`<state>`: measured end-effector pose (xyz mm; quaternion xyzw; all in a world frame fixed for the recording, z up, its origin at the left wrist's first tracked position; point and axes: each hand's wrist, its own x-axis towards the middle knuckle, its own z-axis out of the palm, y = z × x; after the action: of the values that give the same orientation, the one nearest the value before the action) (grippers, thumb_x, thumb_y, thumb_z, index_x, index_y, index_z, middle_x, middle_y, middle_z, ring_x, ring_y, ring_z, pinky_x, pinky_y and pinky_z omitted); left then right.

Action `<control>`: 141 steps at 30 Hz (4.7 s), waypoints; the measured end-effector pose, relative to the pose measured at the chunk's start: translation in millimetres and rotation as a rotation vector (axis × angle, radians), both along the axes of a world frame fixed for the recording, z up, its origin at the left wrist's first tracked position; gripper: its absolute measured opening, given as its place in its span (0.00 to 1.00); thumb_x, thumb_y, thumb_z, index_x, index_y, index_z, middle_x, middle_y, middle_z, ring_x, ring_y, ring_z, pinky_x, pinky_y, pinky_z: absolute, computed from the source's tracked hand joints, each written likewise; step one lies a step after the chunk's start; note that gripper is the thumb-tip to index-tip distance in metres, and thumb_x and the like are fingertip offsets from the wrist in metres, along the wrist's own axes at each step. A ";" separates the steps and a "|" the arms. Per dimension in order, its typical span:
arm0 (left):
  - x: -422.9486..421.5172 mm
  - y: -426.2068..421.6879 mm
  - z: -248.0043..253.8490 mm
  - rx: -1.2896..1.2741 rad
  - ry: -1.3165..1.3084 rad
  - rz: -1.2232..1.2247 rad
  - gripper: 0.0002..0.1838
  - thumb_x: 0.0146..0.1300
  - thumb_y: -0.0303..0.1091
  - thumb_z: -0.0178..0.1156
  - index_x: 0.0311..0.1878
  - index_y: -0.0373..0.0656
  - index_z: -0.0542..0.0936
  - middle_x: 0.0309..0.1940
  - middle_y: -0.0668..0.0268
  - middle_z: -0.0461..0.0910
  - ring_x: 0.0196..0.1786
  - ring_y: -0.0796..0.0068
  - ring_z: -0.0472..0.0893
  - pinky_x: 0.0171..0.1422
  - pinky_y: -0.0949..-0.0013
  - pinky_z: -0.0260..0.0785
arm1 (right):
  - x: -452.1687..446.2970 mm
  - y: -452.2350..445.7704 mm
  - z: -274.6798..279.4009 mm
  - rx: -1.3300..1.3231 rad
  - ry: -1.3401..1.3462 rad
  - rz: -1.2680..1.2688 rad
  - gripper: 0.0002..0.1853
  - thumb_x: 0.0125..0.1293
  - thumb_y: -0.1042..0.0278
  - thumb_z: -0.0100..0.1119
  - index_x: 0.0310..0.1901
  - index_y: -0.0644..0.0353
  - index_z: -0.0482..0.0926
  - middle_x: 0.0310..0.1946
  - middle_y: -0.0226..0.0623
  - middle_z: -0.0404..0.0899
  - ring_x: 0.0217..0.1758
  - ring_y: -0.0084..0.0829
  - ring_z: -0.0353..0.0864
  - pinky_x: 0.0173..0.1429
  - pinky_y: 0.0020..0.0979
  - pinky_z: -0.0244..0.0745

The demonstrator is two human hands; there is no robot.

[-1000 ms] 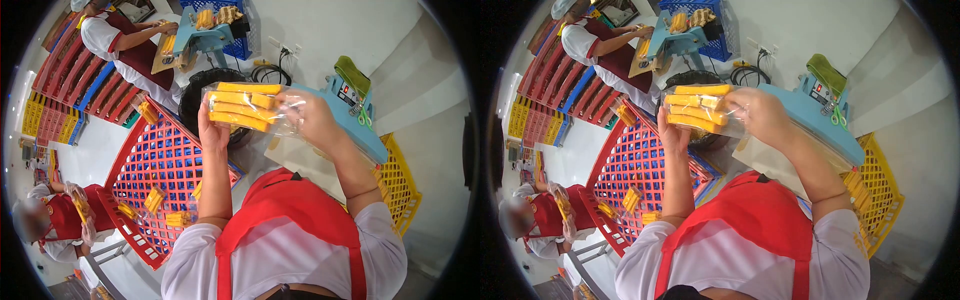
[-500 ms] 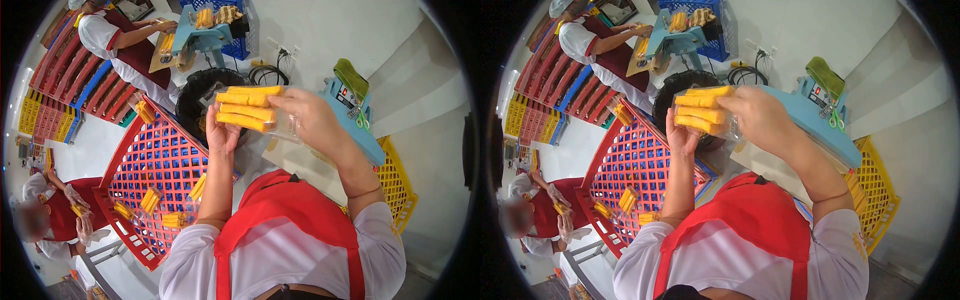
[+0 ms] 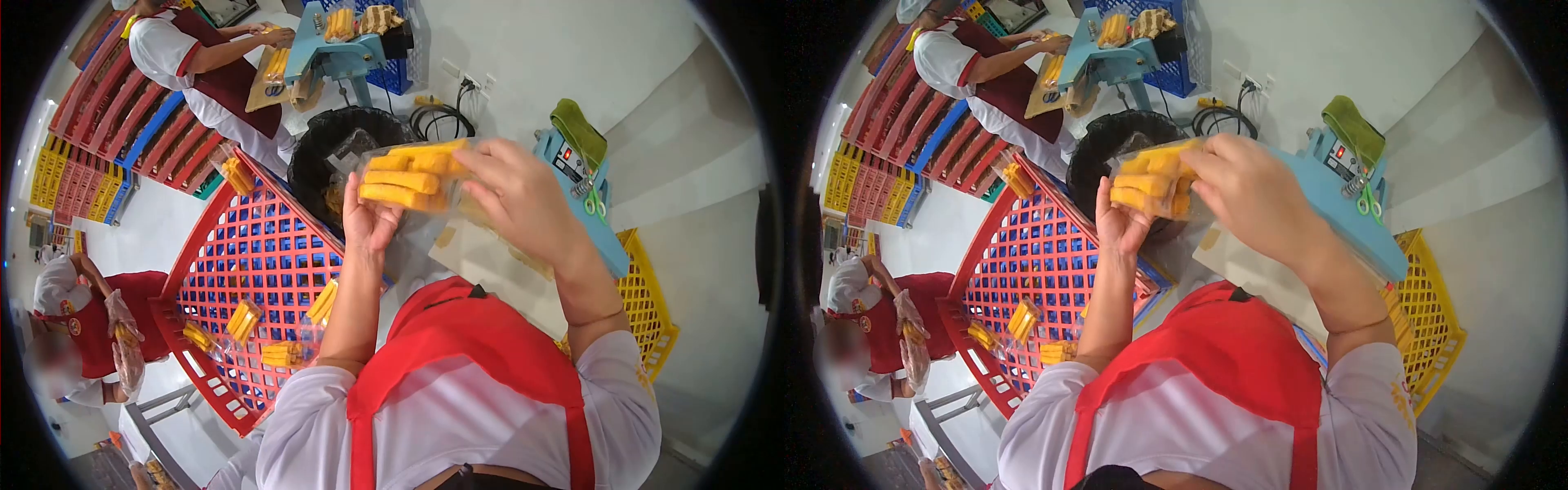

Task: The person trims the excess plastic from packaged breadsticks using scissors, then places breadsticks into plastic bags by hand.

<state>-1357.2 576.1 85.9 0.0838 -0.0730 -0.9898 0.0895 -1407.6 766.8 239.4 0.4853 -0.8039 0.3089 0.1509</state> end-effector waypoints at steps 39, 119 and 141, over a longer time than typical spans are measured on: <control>-4.7 -13.4 14.1 -0.509 0.179 0.306 0.27 0.59 0.41 0.49 0.59 0.38 0.60 0.54 0.61 0.67 0.57 0.66 0.67 0.62 0.64 0.57 | 18.9 81.0 -100.1 -1.033 -1.472 -0.116 0.10 0.61 0.72 0.51 0.44 0.64 0.72 0.27 0.34 0.75 0.27 0.22 0.74 0.33 0.24 0.71; -39.6 -8.5 18.9 -0.414 -0.113 0.337 0.23 0.53 0.41 0.54 0.51 0.41 0.67 0.48 0.60 0.70 0.50 0.61 0.71 0.54 0.58 0.65 | 26.5 130.0 -174.8 -0.854 -1.708 -0.247 0.09 0.60 0.69 0.50 0.40 0.63 0.71 0.28 0.42 0.76 0.26 0.26 0.74 0.33 0.26 0.72; -34.1 -14.2 45.1 -0.182 -0.060 0.310 0.20 0.60 0.43 0.50 0.51 0.42 0.70 0.48 0.62 0.73 0.51 0.63 0.72 0.56 0.58 0.63 | 24.2 108.2 -105.0 -0.911 -1.697 0.221 0.11 0.60 0.70 0.50 0.43 0.64 0.72 0.30 0.42 0.77 0.27 0.28 0.76 0.33 0.27 0.72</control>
<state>-1391.4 561.9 131.0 0.1150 -0.1509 -0.9506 0.2458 -1383.4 875.0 134.4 0.0689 -0.3986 0.8507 -0.3358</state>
